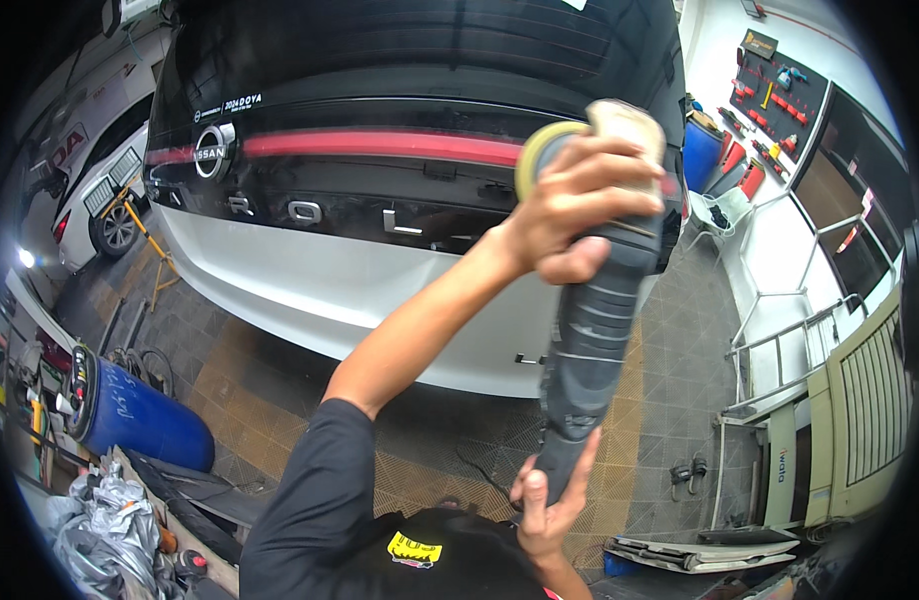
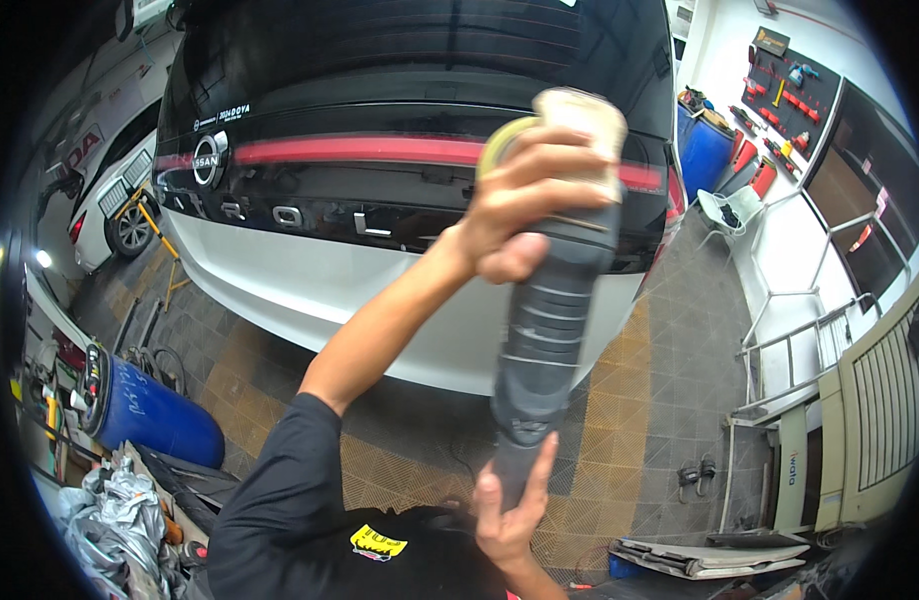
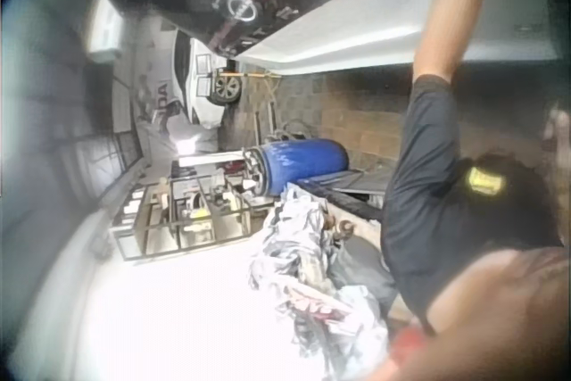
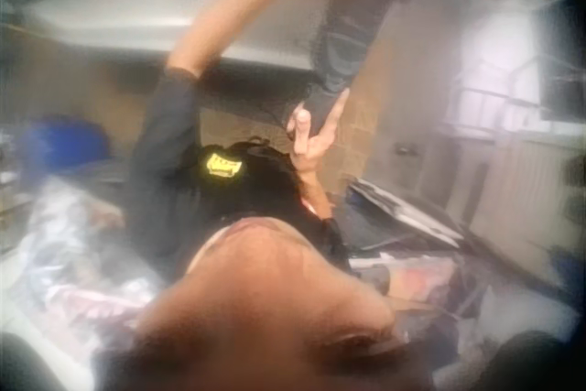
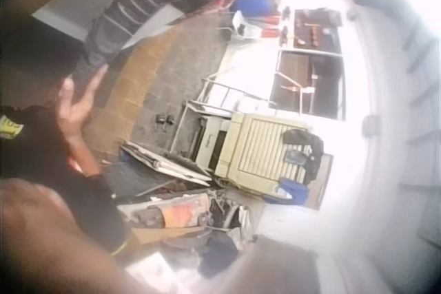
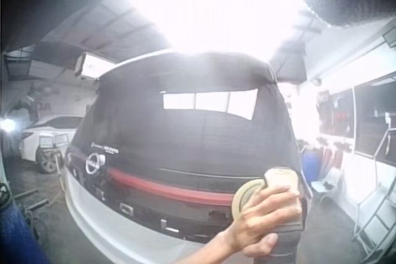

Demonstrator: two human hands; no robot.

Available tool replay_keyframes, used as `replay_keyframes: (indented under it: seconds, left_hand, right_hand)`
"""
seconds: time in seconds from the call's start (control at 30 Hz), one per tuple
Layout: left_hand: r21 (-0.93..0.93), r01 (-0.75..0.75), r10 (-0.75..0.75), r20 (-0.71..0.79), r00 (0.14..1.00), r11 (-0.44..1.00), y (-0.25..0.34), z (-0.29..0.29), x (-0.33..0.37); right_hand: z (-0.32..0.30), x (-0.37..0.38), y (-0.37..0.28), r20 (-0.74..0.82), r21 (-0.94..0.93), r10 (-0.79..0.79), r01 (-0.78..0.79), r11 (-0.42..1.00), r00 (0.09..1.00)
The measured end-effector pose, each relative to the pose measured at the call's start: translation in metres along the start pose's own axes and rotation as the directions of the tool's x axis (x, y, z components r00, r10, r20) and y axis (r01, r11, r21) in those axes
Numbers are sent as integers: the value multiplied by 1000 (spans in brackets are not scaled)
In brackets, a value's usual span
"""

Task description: The person uses a handheld electric polisher with a yellow pad to buff the rear bumper of a white Nissan Patrol. They move the tool in circular and sweeping motions across the white painted surface and the black trim area, working around the vehicle's badging and taillights.

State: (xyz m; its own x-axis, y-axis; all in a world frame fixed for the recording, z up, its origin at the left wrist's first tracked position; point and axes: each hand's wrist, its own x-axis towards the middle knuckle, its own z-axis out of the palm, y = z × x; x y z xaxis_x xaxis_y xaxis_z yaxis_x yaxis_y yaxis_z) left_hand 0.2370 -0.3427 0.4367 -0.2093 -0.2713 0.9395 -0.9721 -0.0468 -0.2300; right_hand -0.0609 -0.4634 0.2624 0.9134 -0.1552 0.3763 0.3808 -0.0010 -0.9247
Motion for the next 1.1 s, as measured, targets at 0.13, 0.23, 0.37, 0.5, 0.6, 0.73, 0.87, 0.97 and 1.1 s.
replay_keyframes:
  seconds: [0.13, 0.23, 0.37, 0.5, 0.6, 0.73, 0.87, 0.97, 1.1]
  left_hand:
    - [65, 89, -96, 117, 988, 994, 10, 44, 11]
    - [9, 387, -383, -116, 916, 922, 50, 62, -6]
    - [-351, 850, -872, 152, 465, 392, 153, 40, -26]
    - [-562, 816, -921, 232, 314, 137, 185, -3, -21]
    - [-546, 792, -930, 58, 363, 275, 185, -36, -28]
    - [-592, 753, -954, -109, 279, 288, 188, -75, -29]
    - [-592, 747, -953, -184, 239, 302, 186, -99, -34]
    - [-604, 742, -957, -156, 246, 289, 189, -98, -34]
    - [-591, 759, -955, -76, 287, 275, 189, -88, -33]
  right_hand:
    - [-9, 8, -18, -188, 122, 136, -114, 986, 973]
    - [-14, 11, -18, -212, 137, 131, -103, 985, 969]
    - [-7, 3, -31, -194, 74, 128, -115, 991, 973]
    - [13, -5, -36, -48, -6, 95, -96, 995, 994]
    - [31, 4, -42, 84, -66, 92, -87, 994, 992]
    - [52, 25, -56, 273, -142, 23, 17, 990, 962]
    - [67, 38, -69, 388, -147, -28, 92, 985, 921]
    - [67, 30, -68, 367, -151, -51, 113, 982, 929]
    - [67, 12, -59, 285, -76, -19, 42, 996, 958]
